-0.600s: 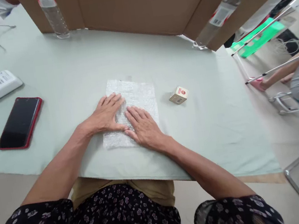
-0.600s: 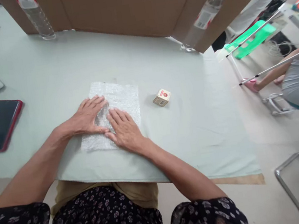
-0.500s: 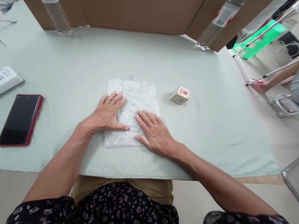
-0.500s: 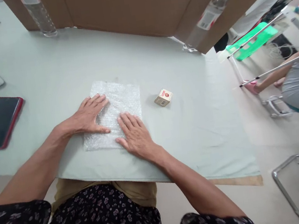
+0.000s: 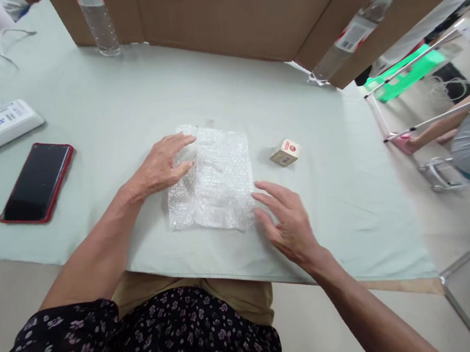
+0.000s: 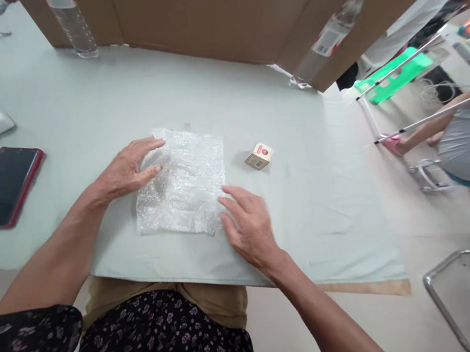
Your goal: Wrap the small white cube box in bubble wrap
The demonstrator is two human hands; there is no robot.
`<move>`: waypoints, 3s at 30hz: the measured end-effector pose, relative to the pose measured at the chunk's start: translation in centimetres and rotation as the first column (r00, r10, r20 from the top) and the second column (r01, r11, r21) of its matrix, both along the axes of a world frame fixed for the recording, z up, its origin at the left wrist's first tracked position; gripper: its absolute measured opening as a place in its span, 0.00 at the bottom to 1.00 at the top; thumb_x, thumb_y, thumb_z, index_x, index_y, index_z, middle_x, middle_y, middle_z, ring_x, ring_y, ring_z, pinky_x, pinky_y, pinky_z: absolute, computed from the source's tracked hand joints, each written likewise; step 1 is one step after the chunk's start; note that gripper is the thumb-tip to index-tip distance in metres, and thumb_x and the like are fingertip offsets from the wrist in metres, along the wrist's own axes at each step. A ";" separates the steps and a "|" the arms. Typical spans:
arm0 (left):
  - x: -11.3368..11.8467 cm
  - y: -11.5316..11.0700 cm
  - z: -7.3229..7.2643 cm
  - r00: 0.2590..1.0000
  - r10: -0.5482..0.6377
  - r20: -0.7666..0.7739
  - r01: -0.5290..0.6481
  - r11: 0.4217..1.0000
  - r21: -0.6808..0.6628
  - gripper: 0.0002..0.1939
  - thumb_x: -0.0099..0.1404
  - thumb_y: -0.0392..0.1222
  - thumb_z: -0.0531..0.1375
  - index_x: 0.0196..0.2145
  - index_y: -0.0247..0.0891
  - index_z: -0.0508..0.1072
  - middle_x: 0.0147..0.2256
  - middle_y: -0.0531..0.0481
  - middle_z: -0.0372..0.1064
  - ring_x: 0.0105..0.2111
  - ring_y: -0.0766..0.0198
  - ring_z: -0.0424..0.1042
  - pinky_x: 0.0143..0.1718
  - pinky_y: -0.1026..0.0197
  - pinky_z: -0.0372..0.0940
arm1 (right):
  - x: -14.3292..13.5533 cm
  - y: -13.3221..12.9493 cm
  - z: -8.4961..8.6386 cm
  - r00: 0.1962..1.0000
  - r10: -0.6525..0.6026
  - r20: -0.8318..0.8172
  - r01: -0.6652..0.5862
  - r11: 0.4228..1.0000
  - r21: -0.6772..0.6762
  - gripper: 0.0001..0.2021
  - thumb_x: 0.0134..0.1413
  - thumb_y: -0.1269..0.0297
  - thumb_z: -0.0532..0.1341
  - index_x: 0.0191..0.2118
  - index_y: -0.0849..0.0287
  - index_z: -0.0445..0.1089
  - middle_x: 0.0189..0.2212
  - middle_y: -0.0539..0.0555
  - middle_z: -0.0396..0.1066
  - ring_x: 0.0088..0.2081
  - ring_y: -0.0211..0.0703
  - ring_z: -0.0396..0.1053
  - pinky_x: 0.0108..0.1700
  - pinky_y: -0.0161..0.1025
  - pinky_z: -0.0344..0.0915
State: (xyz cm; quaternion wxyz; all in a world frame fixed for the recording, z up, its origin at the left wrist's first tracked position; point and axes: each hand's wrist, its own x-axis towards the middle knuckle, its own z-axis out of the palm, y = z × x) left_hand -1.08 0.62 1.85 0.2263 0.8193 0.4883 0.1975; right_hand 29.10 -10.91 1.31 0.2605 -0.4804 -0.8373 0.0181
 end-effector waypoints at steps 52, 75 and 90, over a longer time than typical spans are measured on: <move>0.5 1.1 -2.6 0.978 -0.210 -0.004 0.210 0.974 0.081 0.22 0.57 0.35 0.57 0.48 0.43 0.78 0.59 0.46 0.72 0.62 0.49 0.66 0.67 0.43 0.57 | -5.6 7.8 -1.9 0.954 0.015 -0.298 -0.124 0.929 -0.348 0.23 0.51 0.63 0.67 0.55 0.51 0.71 0.53 0.56 0.77 0.49 0.54 0.74 0.52 0.52 0.70; 0.5 1.2 -2.8 0.977 -0.210 -0.030 0.212 0.972 0.104 0.21 0.57 0.35 0.57 0.48 0.45 0.78 0.58 0.47 0.72 0.61 0.50 0.67 0.65 0.44 0.59 | -5.3 8.6 -2.4 0.973 0.103 -0.205 -0.167 0.930 -0.327 0.28 0.53 0.60 0.68 0.60 0.51 0.67 0.57 0.58 0.74 0.56 0.57 0.70 0.59 0.57 0.66; 1.0 1.2 -2.7 0.985 -0.174 -0.019 0.175 0.977 0.122 0.21 0.55 0.35 0.57 0.46 0.42 0.79 0.54 0.47 0.75 0.57 0.49 0.71 0.62 0.45 0.62 | -6.2 -1.6 -1.0 0.951 0.226 0.210 -0.229 0.973 -0.010 0.08 0.65 0.72 0.57 0.43 0.56 0.74 0.49 0.60 0.79 0.47 0.52 0.74 0.53 0.54 0.62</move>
